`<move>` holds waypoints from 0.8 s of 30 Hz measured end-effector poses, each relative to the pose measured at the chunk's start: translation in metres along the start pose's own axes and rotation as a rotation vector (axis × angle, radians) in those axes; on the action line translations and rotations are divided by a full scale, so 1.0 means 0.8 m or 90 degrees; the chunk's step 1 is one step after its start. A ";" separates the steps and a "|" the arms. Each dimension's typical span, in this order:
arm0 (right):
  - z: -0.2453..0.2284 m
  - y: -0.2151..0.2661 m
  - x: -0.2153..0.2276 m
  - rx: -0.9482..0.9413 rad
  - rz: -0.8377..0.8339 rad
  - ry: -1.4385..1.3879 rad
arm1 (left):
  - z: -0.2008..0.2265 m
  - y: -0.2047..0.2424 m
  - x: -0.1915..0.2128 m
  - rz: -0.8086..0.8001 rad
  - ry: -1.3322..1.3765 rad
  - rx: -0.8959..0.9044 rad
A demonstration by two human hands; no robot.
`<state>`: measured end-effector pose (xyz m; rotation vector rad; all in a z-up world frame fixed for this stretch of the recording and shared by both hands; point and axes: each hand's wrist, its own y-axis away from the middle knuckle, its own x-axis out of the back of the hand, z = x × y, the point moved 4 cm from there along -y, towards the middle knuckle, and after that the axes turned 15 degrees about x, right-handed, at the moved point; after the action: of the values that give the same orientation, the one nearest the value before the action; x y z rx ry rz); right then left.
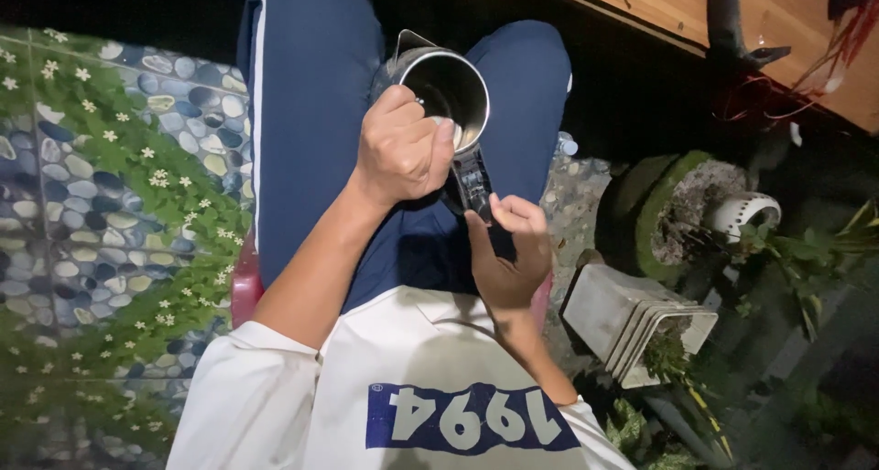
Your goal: Inspecting and handling small electronic components and appliance parts on a low table.
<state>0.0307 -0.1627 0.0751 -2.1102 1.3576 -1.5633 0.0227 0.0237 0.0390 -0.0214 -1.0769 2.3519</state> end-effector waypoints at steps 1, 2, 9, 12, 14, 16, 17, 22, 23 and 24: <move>0.000 0.004 0.001 -0.001 0.000 -0.003 | 0.002 0.001 0.001 -0.001 -0.003 0.000; 0.001 0.007 0.001 -0.015 -0.012 0.020 | 0.002 0.001 0.001 0.000 -0.003 0.003; -0.001 -0.012 0.001 -0.030 -0.004 0.004 | 0.000 -0.002 0.000 -0.001 0.000 0.008; 0.006 -0.012 -0.003 -0.002 0.015 -0.044 | -0.002 -0.003 -0.001 -0.008 -0.008 0.014; 0.008 -0.012 -0.004 -0.006 0.021 -0.063 | 0.000 0.000 0.001 -0.012 -0.007 0.015; 0.010 -0.013 -0.004 -0.010 0.028 -0.079 | 0.000 0.000 0.001 -0.017 -0.004 0.015; 0.010 -0.013 -0.004 -0.003 0.027 -0.075 | 0.000 0.000 0.001 -0.020 -0.002 0.014; 0.014 -0.006 -0.004 0.012 0.029 -0.069 | 0.000 -0.001 0.000 -0.019 0.002 0.014; 0.017 -0.002 -0.005 0.013 0.030 -0.063 | -0.001 -0.001 -0.001 -0.013 0.000 0.015; 0.020 0.003 -0.005 0.014 0.029 -0.057 | -0.001 0.000 -0.001 -0.007 -0.001 0.017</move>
<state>0.0429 -0.1666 0.0639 -2.0953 1.3428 -1.4420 0.0234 0.0236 0.0381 -0.0032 -1.0441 2.3563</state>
